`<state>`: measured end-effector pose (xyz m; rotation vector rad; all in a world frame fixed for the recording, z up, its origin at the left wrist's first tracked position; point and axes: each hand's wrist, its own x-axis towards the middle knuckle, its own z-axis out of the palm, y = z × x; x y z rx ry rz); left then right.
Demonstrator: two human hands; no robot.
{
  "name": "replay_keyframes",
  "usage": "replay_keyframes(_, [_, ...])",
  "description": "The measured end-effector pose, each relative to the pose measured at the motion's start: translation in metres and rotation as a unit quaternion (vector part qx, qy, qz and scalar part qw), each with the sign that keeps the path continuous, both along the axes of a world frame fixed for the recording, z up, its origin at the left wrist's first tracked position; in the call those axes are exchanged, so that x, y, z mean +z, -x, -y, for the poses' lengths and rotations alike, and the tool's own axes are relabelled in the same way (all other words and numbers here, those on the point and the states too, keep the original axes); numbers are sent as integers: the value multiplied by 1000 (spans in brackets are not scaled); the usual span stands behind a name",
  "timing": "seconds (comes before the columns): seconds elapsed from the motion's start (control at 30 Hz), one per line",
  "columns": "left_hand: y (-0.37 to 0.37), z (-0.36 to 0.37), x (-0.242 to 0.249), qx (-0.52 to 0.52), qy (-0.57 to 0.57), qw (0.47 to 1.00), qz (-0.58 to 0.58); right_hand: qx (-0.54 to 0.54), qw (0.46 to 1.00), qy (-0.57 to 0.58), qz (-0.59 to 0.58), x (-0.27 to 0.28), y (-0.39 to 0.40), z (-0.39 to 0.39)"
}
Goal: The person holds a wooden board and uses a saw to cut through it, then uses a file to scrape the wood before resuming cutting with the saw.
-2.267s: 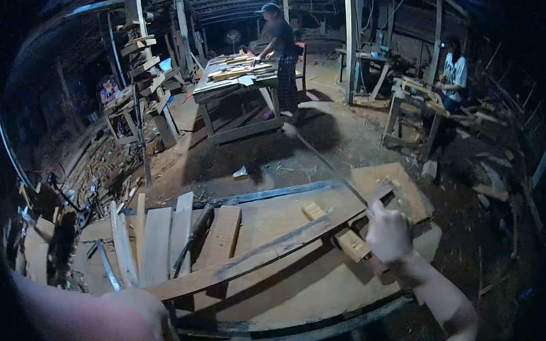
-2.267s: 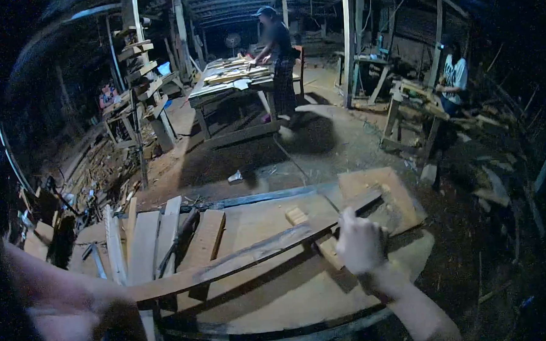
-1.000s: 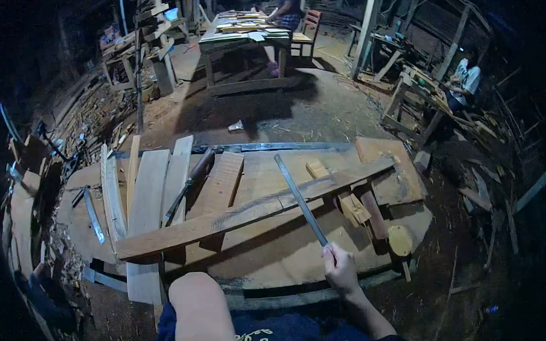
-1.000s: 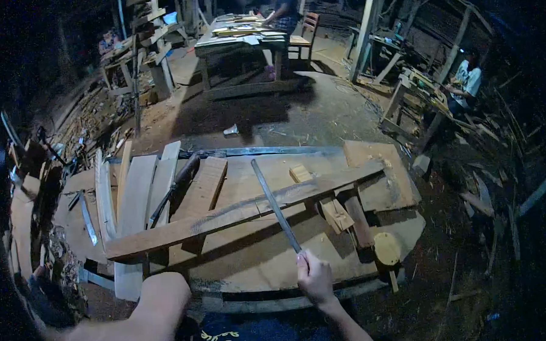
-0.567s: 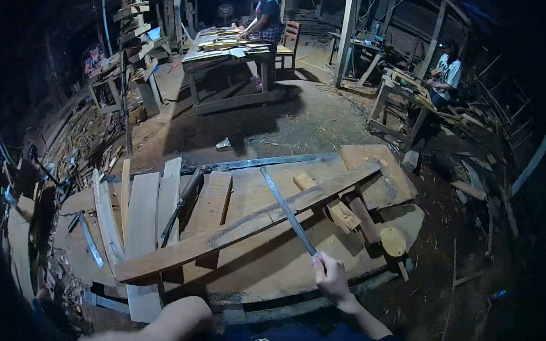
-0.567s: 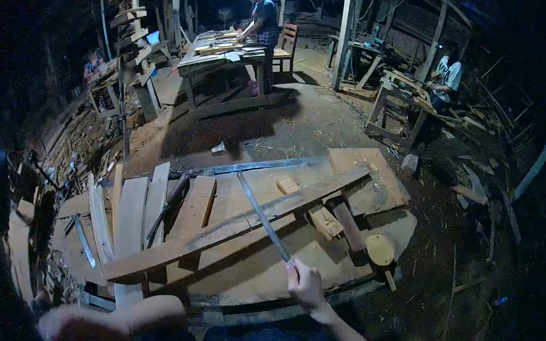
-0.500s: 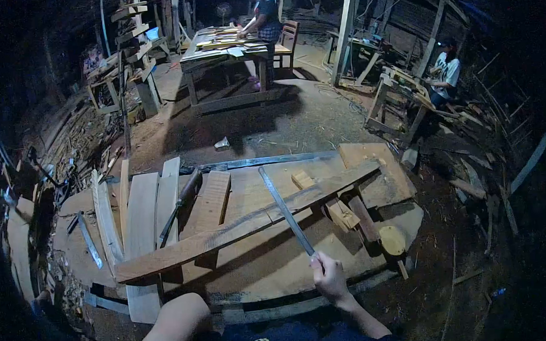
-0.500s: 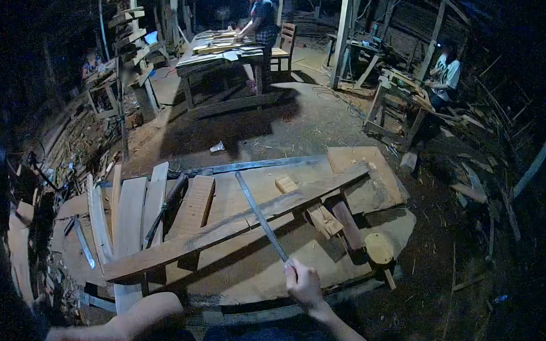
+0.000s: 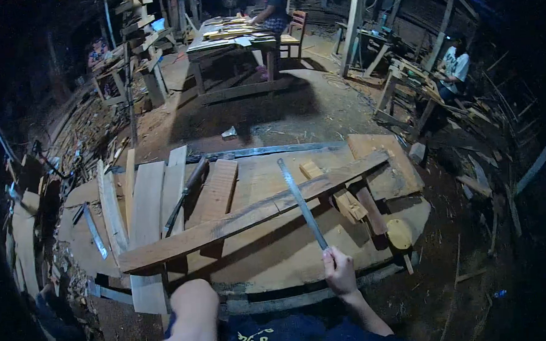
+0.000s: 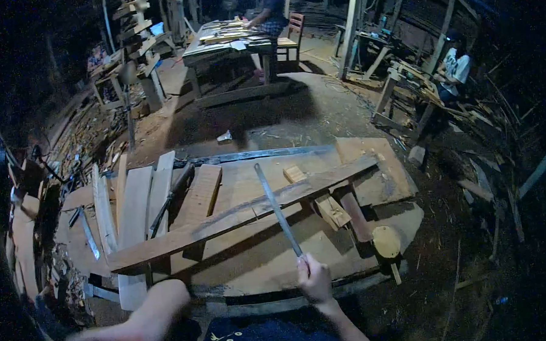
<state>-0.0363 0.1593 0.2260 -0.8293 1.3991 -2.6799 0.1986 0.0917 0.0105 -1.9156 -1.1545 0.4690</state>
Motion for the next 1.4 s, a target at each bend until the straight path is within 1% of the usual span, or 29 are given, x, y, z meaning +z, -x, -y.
replay_keyframes(0.07, [-26, 1, 1, -218, 90, 972, -25, -10, 999, -32, -16, -2, 0, 0])
replay_keyframes(0.1, [-37, -4, -9, -259, 107, 954, -108, -3, 999, -29, -17, -3, 0, 0])
replay_keyframes(0.13, [-13, -8, -21, -184, 225, 897, -332, -1, 1000, -25, -1, -3, -1, 0])
replay_keyframes(0.23, [-7, -8, -36, -153, 214, 899, -351, 12, 999, -7, 36, -5, -3, 2])
replay_keyframes(0.27, [-9, -9, -34, -141, 205, 898, -362, 21, 999, -2, 36, 16, 7, -6])
replay_keyframes(0.3, [-11, -11, -32, -128, 194, 898, -374, 9, 999, -30, 26, -30, -8, 2])
replay_keyframes(0.33, [-14, -12, -28, -116, 182, 897, -387, -3, 998, -60, 15, -46, -12, 3])
replay_keyframes(0.37, [-17, -13, -25, -103, 168, 895, -400, -1, 999, -33, 42, -17, -3, 3])
replay_keyframes(0.5, [-35, -16, -4, -62, 111, 881, -455, -15, 998, -61, 4, -11, 0, 7])
replay_keyframes(0.57, [-51, 1, 17, -53, 97, 877, -468, -10, 999, -33, -4, -3, -1, 8])
replay_keyframes(0.6, [-66, 34, 47, 89, 418, 761, -488, -7, 1000, -4, -13, 0, -1, 8])
replay_keyframes(0.63, [-80, 66, 74, 218, 682, 542, -440, -5, 1000, -2, -13, -5, -3, 8])
replay_keyframes(0.67, [-85, 80, 87, 317, 854, 247, -332, 4, 1000, -8, 1, -13, -6, 8])
replay_keyframes(0.7, [-84, 77, 88, 316, 855, 244, -330, 12, 1000, -13, 15, -14, -6, 7])
replay_keyframes(0.73, [-80, 74, 89, 180, 877, 279, -346, 5, 1000, -11, 6, -13, -4, 7])
replay_keyframes(0.77, [-71, 70, 79, 179, 877, 280, -348, 9, 1000, -16, 12, -13, -4, 6])
replay_keyframes(0.8, [-58, 60, 56, -39, 789, 466, -398, 12, 1000, -21, 17, -17, -5, 7])
replay_keyframes(0.83, [-39, 47, 22, -254, 630, 608, -411, 16, 999, -48, 10, -38, -10, 6])
replay_keyframes(0.87, [-9, 26, -46, -365, 298, 790, -393, 15, 999, -46, 12, -30, -7, 6])
replay_keyframes(0.9, [11, 17, -40, -368, 299, 790, -388, 6, 999, -40, 15, -16, 0, 4])
replay_keyframes(0.93, [26, 2, -23, -186, 313, 853, -373, -3, 999, -33, 19, -7, 3, 5])
replay_keyframes(0.97, [38, -14, -4, 2, 317, 884, -344, 3, 1000, -10, 13, -6, 2, 6])
replay_keyframes(1.0, [42, -26, 3, 190, 312, 880, -304, 3, 1000, -5, 20, -4, 2, 7])
replay_keyframes(1.1, [94, -28, -30, 160, 325, 883, -300, 1, 1000, -5, -28, -1, 3, 8])
replay_keyframes(1.2, [118, -42, -44, 123, 330, 877, -327, 19, 1000, 15, 2, -8, -2, 6])
replay_keyframes(1.27, [199, -57, -69, 101, 335, 872, -343, 26, 999, 19, 22, -4, 3, -1])
replay_keyframes(1.3, [131, -71, -57, 88, 337, 870, -350, 35, 998, 10, 48, -5, 7, -1])
replay_keyframes(1.33, [135, -80, -62, 77, 336, 870, -353, 32, 998, 18, 47, -8, 9, -2])
replay_keyframes(1.4, [114, -97, -67, 52, 329, 874, -352, 42, 989, 48, 134, -12, 12, -7])
